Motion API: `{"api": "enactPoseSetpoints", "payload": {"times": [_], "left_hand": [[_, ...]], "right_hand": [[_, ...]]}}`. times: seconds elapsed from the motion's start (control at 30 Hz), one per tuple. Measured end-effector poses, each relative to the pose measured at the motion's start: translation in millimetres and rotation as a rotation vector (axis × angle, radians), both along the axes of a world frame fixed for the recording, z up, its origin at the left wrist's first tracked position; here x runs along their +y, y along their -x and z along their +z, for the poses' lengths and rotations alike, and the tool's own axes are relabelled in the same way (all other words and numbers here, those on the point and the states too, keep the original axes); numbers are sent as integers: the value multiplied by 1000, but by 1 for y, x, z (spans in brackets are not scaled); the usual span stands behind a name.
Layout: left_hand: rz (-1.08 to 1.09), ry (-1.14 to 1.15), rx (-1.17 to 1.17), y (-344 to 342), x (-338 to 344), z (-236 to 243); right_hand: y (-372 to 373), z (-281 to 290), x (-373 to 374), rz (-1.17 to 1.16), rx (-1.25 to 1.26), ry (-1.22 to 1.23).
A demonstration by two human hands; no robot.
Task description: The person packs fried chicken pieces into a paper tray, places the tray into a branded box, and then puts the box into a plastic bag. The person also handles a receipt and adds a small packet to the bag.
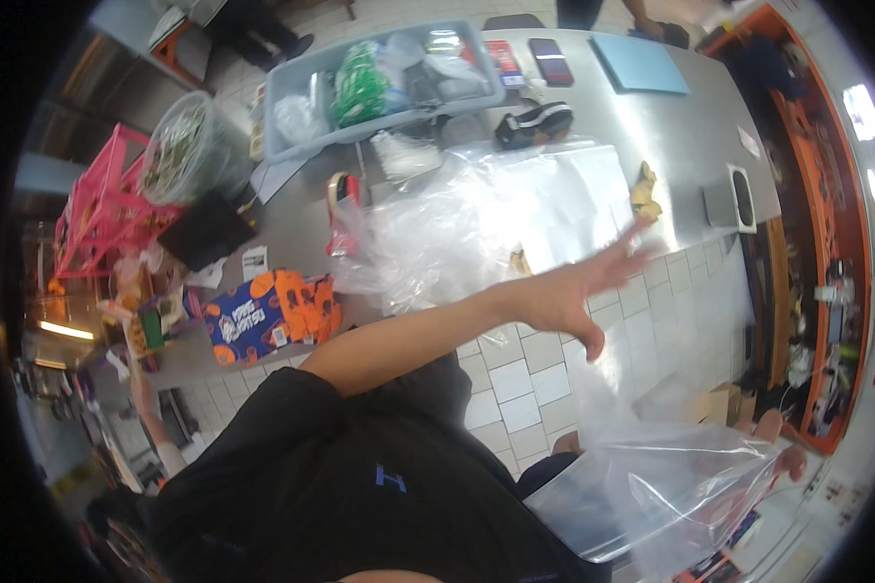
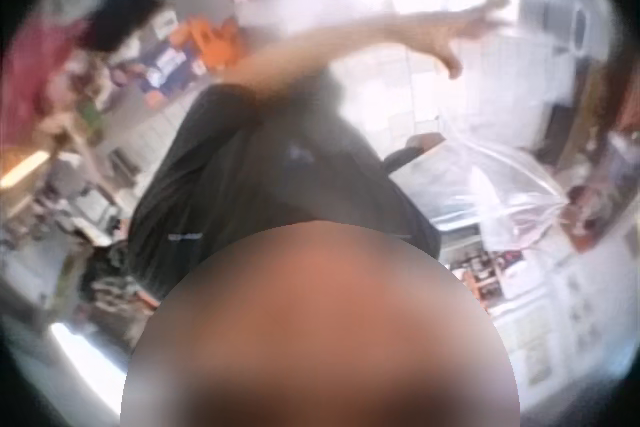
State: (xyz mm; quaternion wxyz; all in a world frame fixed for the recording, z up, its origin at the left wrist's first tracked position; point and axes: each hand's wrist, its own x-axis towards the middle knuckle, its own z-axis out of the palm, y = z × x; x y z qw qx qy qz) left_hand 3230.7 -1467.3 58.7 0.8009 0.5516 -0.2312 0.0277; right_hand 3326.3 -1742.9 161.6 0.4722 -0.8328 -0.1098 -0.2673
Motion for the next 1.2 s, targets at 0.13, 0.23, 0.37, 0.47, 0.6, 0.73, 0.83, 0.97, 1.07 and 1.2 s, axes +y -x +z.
{"api": "enactPoseSetpoints", "payload": {"times": [0.13, 0.23, 0.37, 0.47, 0.6, 0.73, 0.83, 0.97, 1.07, 1.2], "left_hand": [[-594, 126, 154, 34, -16, 12], [-518, -298, 345, 58, -39, -3], [-198, -183, 528, 91, -48, -32], [-318, 212, 625, 122, -28, -37], [-829, 852, 537, 192, -1, -11], [-878, 802, 109, 248, 11, 32], [-709, 511, 101, 268, 24, 43], [-562, 600, 136, 291, 24, 33], [-685, 639, 62, 319, 35, 27], [-449, 257, -178, 361, 97, 46]], "right_hand": [[38, 10, -4, 25, 38, -10], [74, 14, 6, 56, 60, -14], [135, 16, 39, 111, 115, -41], [189, 3, 73, 153, 180, -70], [254, -17, 113, 195, 258, -108], [307, -26, 142, 215, 283, -126], [339, -26, 156, 219, 275, -136], [368, -22, 173, 252, 261, -134], [382, -17, 189, 303, 254, -145], [391, -5, 221, 383, 244, -144]]}}
